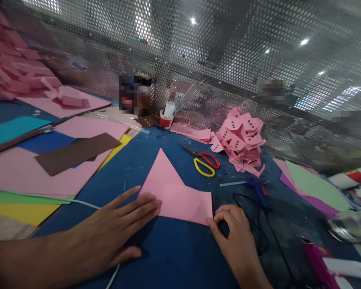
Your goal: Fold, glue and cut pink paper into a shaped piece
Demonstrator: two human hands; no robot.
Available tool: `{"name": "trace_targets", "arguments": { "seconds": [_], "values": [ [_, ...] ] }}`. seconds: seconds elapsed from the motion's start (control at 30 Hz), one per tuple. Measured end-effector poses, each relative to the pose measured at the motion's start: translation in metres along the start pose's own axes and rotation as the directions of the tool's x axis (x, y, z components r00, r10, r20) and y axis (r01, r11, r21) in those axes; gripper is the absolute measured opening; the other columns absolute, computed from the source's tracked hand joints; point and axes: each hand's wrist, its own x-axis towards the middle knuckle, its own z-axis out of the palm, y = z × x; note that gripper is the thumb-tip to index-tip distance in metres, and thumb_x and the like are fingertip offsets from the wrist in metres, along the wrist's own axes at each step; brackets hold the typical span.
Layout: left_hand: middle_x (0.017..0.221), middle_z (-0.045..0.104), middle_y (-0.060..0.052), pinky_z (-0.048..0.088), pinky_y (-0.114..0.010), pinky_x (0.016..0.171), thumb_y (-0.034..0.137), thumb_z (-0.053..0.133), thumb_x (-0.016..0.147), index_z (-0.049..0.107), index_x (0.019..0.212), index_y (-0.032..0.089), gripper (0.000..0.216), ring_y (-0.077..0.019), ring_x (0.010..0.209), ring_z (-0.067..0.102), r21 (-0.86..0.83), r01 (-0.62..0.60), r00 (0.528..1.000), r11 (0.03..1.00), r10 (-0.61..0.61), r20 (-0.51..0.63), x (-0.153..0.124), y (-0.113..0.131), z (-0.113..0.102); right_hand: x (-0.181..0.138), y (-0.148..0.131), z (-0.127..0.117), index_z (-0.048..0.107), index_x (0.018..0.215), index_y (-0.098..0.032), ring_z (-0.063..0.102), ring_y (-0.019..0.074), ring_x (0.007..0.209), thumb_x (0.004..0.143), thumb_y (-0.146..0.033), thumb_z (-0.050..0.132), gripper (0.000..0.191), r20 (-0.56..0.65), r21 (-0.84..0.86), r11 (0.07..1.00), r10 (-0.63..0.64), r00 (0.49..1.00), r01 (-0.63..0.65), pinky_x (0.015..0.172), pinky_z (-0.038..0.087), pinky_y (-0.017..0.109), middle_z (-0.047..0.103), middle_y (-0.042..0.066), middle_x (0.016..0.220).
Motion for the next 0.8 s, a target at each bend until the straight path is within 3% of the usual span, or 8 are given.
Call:
{"name": "trace_targets", "arguments": {
  "seconds": [0.17,0.3,0.37,0.47,0.57,0.8],
  "values": [
    [0.152,0.052,-0.010,0.006,-0.045,0.127,0.058,0.041,0.103,0.042,0.154,0.018,0.064,-0.0269,0.143,0.046,-0.024,0.001,1.000,1.000,-0.001,-0.014,-0.001,-0.002,0.002,0.001,-0.003,-0.005,0.061,0.082,-0.025,0.062,0.0268,0.102,0.095,-0.043,0.059,0.022,-0.007,0.016,1.000,0.018,1.000,-0.018,0.092,0.048,0.044,0.067,0.007,0.101],
    [0.151,0.055,-0.010,0.002,-0.046,0.127,0.060,0.041,0.102,0.045,0.151,0.019,0.064,-0.0270,0.141,0.048,-0.031,-0.009,0.999,0.999,0.007,-0.046,-0.001,-0.002,0.004,0.002,-0.024,-0.023,0.062,0.105,-0.024,0.061,0.0293,0.108,0.094,-0.043,0.061,0.021,-0.213,-0.077,0.997,-0.034,0.977,0.018,0.097,0.045,0.047,0.067,0.010,0.110],
    [0.151,0.055,-0.009,0.000,-0.047,0.127,0.059,0.041,0.103,0.046,0.151,0.018,0.063,-0.0270,0.141,0.048,-0.036,-0.010,0.998,0.999,0.008,-0.056,-0.001,-0.002,0.005,0.003,-0.046,-0.030,0.062,0.109,-0.025,0.061,0.0293,0.109,0.095,-0.037,0.061,0.019,-0.253,-0.127,0.990,-0.095,0.963,0.064,0.097,0.044,0.046,0.066,0.010,0.112],
    [0.151,0.054,-0.009,-0.005,-0.045,0.126,0.059,0.040,0.103,0.048,0.150,0.018,0.062,-0.0267,0.141,0.048,-0.039,-0.001,0.997,0.999,-0.002,-0.078,-0.002,-0.002,0.006,0.009,-0.083,-0.030,0.064,0.098,-0.025,0.062,0.0248,0.100,0.097,-0.026,0.059,0.005,-0.139,-0.034,0.983,-0.183,0.973,0.180,0.091,0.046,0.041,0.067,0.007,0.102],
    [0.151,0.054,-0.010,-0.005,-0.046,0.126,0.060,0.040,0.103,0.050,0.148,0.017,0.063,-0.0279,0.140,0.049,-0.033,-0.006,0.997,0.999,0.003,-0.078,-0.002,-0.002,0.007,0.019,-0.110,-0.015,0.065,0.096,-0.024,0.061,0.0233,0.099,0.097,-0.023,0.059,0.006,0.037,0.069,0.981,-0.186,0.982,0.183,0.089,0.046,0.039,0.068,0.006,0.102],
    [0.149,0.055,-0.011,-0.004,-0.047,0.125,0.059,0.040,0.103,0.053,0.145,0.017,0.061,-0.0279,0.140,0.049,-0.019,-0.016,0.997,1.000,0.015,-0.077,-0.001,-0.003,0.009,0.034,-0.127,0.019,0.066,0.085,-0.023,0.058,0.0239,0.103,0.092,-0.022,0.067,0.007,0.104,-0.031,0.989,-0.140,0.985,0.144,0.088,0.041,0.039,0.068,0.003,0.099]
  ]
}}
